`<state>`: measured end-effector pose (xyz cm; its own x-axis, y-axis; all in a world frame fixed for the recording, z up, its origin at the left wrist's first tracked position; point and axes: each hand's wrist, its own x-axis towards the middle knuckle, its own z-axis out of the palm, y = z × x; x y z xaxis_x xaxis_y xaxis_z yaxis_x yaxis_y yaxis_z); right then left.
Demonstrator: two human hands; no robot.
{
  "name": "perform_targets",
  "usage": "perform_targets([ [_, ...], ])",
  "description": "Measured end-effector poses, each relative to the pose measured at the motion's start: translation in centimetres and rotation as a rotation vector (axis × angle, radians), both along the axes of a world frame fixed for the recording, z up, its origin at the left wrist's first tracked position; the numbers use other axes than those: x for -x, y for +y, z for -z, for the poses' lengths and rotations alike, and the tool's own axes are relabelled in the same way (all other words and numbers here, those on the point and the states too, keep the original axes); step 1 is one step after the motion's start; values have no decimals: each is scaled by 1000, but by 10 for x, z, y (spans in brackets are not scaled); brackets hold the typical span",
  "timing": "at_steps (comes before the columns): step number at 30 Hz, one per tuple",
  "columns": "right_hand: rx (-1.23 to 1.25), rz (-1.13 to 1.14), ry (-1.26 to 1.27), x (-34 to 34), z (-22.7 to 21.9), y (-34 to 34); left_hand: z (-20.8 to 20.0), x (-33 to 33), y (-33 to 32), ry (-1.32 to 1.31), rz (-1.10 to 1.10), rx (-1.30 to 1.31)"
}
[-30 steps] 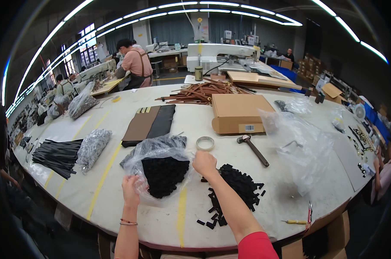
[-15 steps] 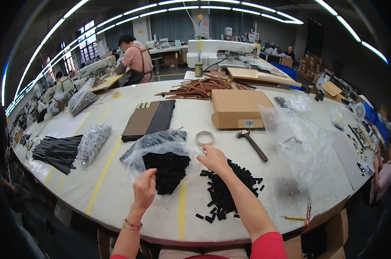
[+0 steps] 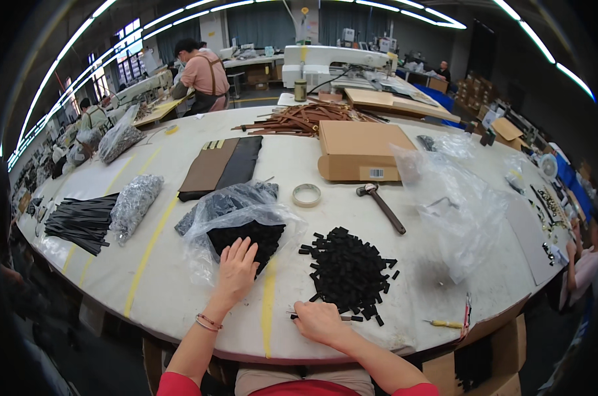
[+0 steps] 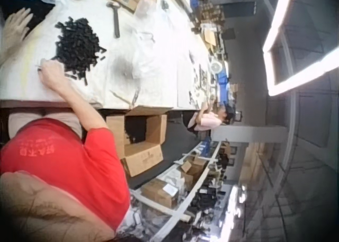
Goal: Manually assembling small black leather or plastic components by threading or attaching them to a cord.
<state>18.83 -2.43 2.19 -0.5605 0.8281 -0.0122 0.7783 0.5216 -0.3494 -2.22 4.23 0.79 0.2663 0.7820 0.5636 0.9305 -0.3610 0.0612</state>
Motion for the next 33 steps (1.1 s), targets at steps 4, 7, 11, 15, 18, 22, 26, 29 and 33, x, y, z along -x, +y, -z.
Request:
perform_targets([
  [4, -44, 2, 45, 5, 10, -3, 16, -26, -23, -58, 243, 148],
  [7, -175, 1, 151, 4, 7, -5, 19, -40, -33, 10, 241, 127],
  [11, 419, 324, 753, -15, -17, -2, -3, -45, -46, -159, 192, 29],
  [15, 639, 349, 1193, -11, -20, -3, -8, -56, -75, -1395, 410, 845],
  [18, 645, 350, 1207, -8, -15, -5, -9, -63, -85, -1716, 465, 970],
  [22, 553, 302, 1162, -5, -12, -12, -3, -63, -90, -1739, 434, 979],
  [26, 396, 244, 1150, 0, -13, -16, -10, -66, -93, -2081, 396, 1039],
  [29, 276, 196, 1009, 2, -10, -18, -10, -69, -96, -2121, 385, 1112],
  [33, 369, 185, 1070, 0, -9, -12, -4, -66, -97, -1965, 451, 1229],
])
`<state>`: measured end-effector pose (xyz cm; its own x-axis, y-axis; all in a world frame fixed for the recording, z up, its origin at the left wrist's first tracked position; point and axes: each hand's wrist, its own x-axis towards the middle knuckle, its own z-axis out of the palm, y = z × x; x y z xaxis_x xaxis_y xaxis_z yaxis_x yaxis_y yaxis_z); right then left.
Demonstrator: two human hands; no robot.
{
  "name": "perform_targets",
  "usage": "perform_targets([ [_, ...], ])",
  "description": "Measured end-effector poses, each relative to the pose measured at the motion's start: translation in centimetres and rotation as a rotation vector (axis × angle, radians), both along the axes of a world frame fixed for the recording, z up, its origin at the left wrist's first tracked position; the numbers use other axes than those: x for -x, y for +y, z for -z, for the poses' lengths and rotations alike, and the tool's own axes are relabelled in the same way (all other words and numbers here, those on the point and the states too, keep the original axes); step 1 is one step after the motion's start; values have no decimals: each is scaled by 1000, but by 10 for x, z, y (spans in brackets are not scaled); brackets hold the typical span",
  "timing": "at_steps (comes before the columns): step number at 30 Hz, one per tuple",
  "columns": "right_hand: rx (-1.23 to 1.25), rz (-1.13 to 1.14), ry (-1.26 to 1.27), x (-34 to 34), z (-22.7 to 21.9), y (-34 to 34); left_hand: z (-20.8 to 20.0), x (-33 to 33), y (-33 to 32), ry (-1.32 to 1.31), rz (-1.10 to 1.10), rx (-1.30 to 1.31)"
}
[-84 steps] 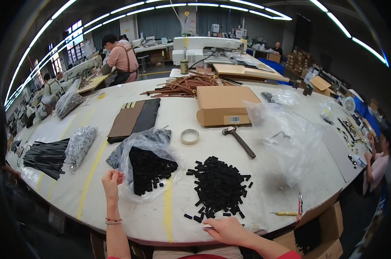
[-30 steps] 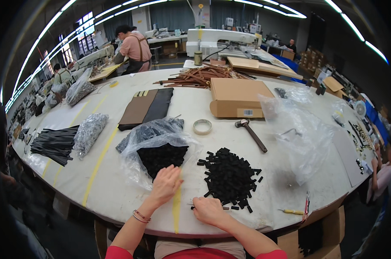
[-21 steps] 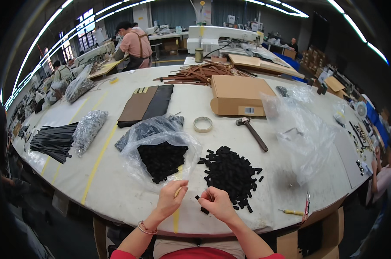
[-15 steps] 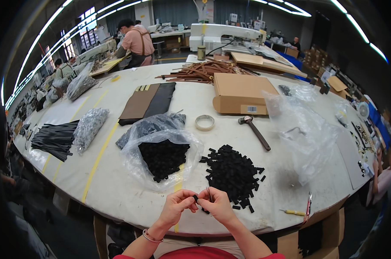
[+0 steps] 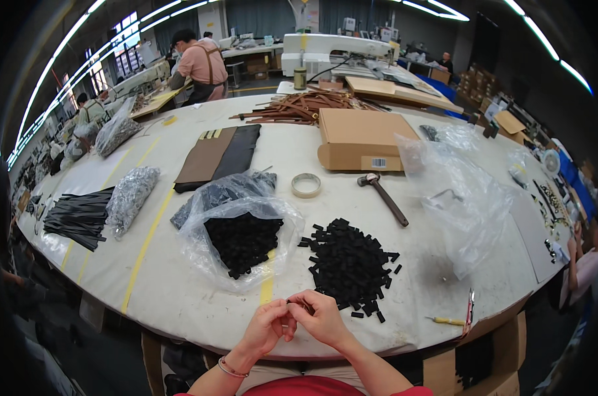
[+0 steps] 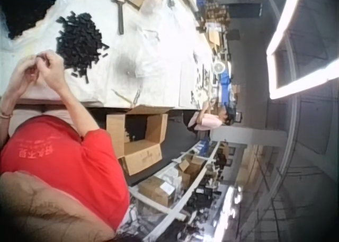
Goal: Manually assembling small black leather or plastic components by threading or attaching them to a cord.
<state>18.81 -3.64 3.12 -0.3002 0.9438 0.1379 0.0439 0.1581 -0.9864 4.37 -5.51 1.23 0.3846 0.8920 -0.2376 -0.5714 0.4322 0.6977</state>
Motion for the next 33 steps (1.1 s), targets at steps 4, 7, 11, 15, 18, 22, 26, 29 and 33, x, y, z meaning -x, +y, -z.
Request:
perform_targets([
  [4, 114, -8, 33, 0, 10, 3, -2, -5, -3, -39, -33, 79],
  [7, 152, -5, 116, 0, 19, 2, 0, -7, -4, -127, -46, 112],
  [11, -2, 35, -41, -1, 11, 0, 1, -6, -6, -52, -57, 75],
  [15, -78, 93, -146, 0, 7, -1, 4, -7, -6, 352, -206, -160],
  [18, -13, 83, -105, 3, 1, -3, 1, -8, -8, 482, -342, -294],
  [22, 7, 23, -115, -1, 1, -2, 3, -2, -6, 272, -240, -136],
  [26, -19, 37, -166, 1, -1, -1, 5, 0, -5, 249, -215, -140],
  [29, -67, 93, -208, 4, 1, 0, 5, -7, -6, 563, -362, -358],
  [33, -148, 147, -255, 8, 3, 0, 6, -7, -6, 1078, -651, -1006],
])
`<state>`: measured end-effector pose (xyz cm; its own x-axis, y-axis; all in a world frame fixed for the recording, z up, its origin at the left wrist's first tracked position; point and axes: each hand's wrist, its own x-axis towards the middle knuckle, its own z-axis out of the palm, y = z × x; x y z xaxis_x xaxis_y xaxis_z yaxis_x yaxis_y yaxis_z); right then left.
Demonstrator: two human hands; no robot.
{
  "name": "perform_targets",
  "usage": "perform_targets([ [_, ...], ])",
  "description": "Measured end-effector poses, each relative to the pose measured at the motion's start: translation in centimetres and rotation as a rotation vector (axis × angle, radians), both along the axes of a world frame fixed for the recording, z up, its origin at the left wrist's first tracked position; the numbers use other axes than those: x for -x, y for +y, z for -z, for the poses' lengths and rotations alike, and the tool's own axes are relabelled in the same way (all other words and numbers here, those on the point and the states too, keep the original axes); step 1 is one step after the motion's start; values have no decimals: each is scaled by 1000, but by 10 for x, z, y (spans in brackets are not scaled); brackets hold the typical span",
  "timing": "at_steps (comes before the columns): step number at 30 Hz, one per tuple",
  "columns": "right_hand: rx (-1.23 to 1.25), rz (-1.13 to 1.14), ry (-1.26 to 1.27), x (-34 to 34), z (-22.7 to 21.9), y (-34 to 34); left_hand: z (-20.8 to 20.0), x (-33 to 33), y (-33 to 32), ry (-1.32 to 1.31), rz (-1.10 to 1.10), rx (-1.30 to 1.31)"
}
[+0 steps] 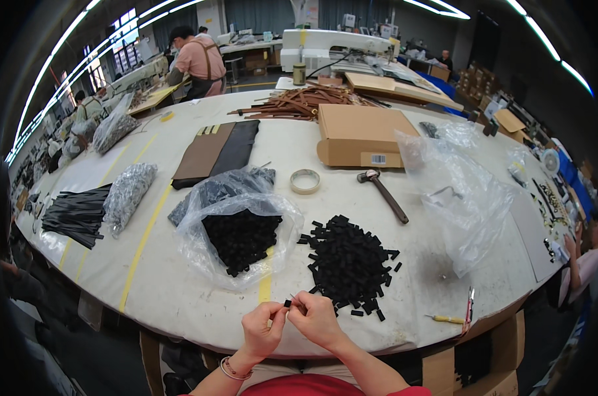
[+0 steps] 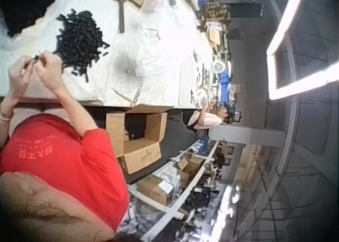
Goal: Manually assembling small black leather or plastic components by threading or attaching them to a cord.
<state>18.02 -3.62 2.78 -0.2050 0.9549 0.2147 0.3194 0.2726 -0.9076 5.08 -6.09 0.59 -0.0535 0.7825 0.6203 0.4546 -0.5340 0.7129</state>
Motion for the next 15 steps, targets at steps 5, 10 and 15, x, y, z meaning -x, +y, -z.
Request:
perform_targets([
  [5, 35, 16, -14, 4, -2, -2, 2, 0, -1, 1, 9, -68],
  [10, -266, 56, -111, 9, -1, -5, -4, -2, -4, -771, 215, 533],
  [15, -543, -10, -418, 6, -1, -8, -6, 10, 1, -1054, 436, 900],
])
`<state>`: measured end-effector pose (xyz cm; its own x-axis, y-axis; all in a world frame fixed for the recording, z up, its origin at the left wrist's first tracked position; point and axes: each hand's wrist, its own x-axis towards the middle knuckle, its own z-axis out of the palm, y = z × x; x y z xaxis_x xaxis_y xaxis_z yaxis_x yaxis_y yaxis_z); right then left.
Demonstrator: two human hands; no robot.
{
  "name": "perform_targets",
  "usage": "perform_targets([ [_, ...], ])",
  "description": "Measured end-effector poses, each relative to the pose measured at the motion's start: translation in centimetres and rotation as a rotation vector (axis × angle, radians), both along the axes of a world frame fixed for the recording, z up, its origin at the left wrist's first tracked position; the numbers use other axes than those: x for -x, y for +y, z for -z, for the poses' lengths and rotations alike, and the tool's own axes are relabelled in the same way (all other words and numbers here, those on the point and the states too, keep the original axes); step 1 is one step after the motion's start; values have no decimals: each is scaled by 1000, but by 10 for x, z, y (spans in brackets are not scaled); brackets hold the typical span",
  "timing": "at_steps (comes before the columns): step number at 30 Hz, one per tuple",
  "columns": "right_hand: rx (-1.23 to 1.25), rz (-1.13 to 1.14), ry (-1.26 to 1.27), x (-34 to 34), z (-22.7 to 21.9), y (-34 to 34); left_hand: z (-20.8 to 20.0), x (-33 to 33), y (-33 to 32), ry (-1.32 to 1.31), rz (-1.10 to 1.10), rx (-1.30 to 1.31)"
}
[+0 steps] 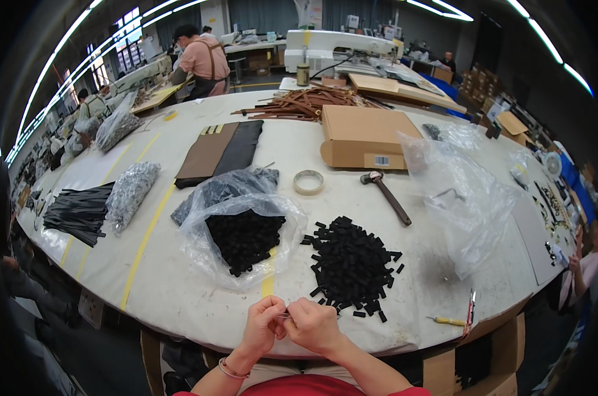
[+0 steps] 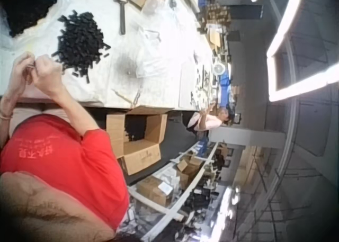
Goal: Manually assembling small black leather or plastic components by threading or attaching them to a cord.
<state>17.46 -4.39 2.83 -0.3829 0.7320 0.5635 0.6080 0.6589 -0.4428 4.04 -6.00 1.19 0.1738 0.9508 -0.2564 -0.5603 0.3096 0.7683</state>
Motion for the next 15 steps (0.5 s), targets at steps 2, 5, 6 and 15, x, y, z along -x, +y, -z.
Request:
perform_targets([
  [2, 7, 4, 79, 1, 4, 1, 4, 4, 2, -71, 54, 24],
  [5, 136, 33, 235, 2, 2, 1, 2, 3, 1, -117, 88, 25],
  [6, 256, 59, 312, 2, 0, 2, 1, 3, 1, -93, 71, -1],
  [15, 591, -63, 486, -4, -2, 1, -7, 13, 6, -96, 156, -20],
])
